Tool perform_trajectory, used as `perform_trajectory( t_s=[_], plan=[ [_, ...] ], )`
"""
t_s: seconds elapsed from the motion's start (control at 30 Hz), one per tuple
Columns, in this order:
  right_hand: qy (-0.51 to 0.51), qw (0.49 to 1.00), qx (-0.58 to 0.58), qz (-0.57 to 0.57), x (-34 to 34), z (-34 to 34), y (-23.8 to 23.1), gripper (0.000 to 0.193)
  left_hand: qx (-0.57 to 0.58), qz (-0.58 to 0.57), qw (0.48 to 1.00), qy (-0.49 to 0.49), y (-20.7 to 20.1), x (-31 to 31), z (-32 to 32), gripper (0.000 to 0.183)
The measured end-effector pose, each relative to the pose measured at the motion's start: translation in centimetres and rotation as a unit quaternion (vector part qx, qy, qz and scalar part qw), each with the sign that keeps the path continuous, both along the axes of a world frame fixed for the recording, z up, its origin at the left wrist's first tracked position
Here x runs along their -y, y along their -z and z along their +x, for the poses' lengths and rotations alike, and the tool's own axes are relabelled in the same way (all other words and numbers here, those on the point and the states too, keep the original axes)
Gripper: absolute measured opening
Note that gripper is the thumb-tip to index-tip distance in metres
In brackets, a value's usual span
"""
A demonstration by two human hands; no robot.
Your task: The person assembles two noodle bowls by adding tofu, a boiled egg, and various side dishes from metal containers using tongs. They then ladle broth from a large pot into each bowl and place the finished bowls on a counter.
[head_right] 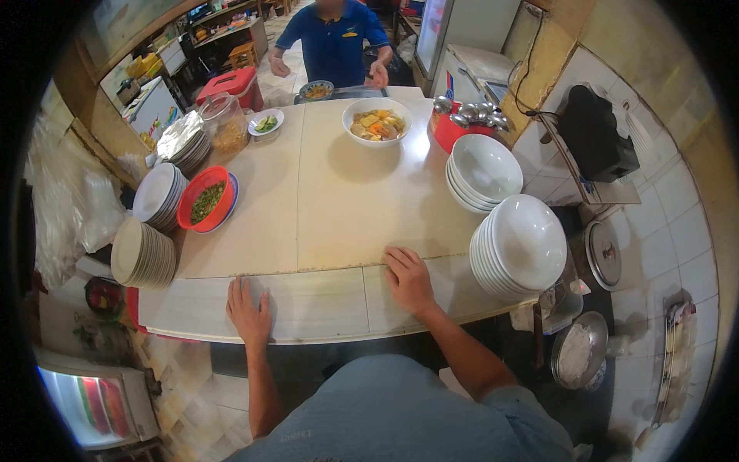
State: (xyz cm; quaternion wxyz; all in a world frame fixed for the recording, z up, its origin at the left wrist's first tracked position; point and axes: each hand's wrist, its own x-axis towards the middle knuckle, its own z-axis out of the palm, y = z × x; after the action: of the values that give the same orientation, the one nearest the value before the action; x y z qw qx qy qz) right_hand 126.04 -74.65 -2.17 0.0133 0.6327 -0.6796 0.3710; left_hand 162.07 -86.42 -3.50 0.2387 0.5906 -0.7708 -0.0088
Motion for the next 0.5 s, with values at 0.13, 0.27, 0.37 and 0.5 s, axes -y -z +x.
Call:
perform_trajectory(
  t_s=[0.13,0.27,0.37,0.5],
  plan=[
    [0.0,1.0,0.004,-0.005,0.0,0.0,0.1,0.032,-0.001,-0.009,1.0,0.004,0.2,0.0,0.0,0.053],
    [0.001,1.0,-0.011,-0.003,0.0,-0.2,0.6,0.032,0.01,-0.016,1.0,0.008,0.7,0.1,0.3,0.053],
    [-0.002,1.0,-0.007,-0.019,0.2,-0.4,1.1,0.029,0.021,-0.028,0.999,0.007,1.4,0.2,0.8,0.054],
    [0.01,0.999,-0.003,-0.049,0.5,-0.6,2.1,0.026,0.022,-0.004,1.0,0.021,2.6,0.9,1.1,0.055]
  ],
)
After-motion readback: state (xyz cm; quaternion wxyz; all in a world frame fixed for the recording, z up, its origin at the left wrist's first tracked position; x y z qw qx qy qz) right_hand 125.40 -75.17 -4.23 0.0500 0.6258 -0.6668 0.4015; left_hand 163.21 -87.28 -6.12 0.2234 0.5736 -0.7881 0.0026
